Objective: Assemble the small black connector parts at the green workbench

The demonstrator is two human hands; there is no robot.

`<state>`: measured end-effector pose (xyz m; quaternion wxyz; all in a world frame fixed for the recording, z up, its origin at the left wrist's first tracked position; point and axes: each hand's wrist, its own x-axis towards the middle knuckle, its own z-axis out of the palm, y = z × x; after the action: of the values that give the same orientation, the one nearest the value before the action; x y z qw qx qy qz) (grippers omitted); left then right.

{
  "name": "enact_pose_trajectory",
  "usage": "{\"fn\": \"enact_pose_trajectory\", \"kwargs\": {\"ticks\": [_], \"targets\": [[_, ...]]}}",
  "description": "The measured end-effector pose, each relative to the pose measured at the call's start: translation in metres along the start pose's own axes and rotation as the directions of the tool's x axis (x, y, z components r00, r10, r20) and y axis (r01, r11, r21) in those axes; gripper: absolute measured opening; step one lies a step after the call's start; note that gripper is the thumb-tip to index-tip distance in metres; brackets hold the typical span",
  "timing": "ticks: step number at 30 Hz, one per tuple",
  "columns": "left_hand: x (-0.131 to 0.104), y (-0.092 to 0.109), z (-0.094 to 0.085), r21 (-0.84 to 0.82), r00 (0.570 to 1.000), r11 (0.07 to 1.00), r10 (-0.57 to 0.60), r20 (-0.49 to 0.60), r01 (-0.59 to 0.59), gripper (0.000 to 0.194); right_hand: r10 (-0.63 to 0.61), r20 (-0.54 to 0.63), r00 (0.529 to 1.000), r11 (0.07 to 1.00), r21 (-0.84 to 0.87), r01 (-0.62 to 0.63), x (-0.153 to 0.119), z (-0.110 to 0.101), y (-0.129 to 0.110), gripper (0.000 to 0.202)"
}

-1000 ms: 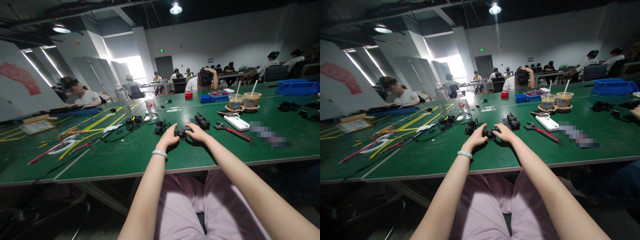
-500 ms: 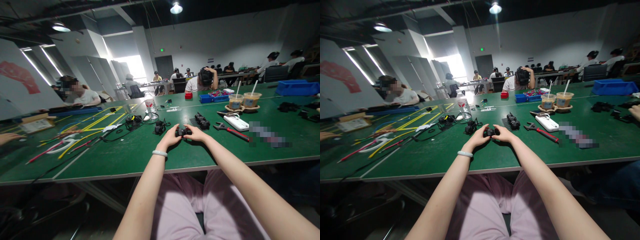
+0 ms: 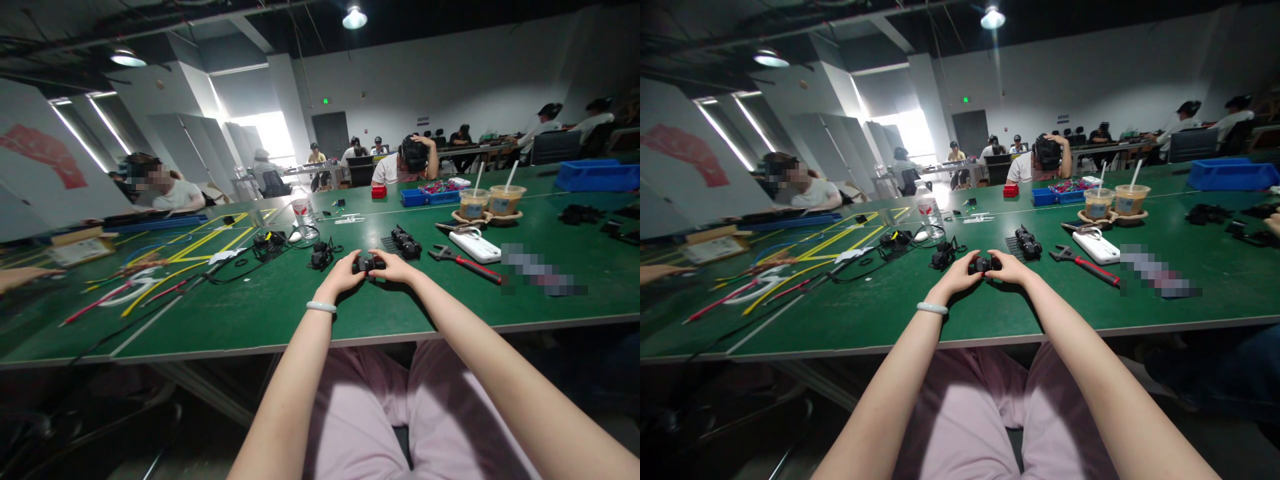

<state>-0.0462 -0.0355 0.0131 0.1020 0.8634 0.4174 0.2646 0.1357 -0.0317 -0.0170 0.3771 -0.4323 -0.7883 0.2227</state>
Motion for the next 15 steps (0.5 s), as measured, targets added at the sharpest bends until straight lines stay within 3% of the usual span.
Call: {"fn": "enact_pose_trajectory", "kwargs": {"ticks": [15], "targets": [[0.0008,-0.0047,0.0022,-0.032,0.999,0.999,0.032,-0.009,-0.032,0.051,0.004,0.014,1.0,1.0,0.005,-0.004,-0.001,-0.0009,0.0021,0.067]]}}
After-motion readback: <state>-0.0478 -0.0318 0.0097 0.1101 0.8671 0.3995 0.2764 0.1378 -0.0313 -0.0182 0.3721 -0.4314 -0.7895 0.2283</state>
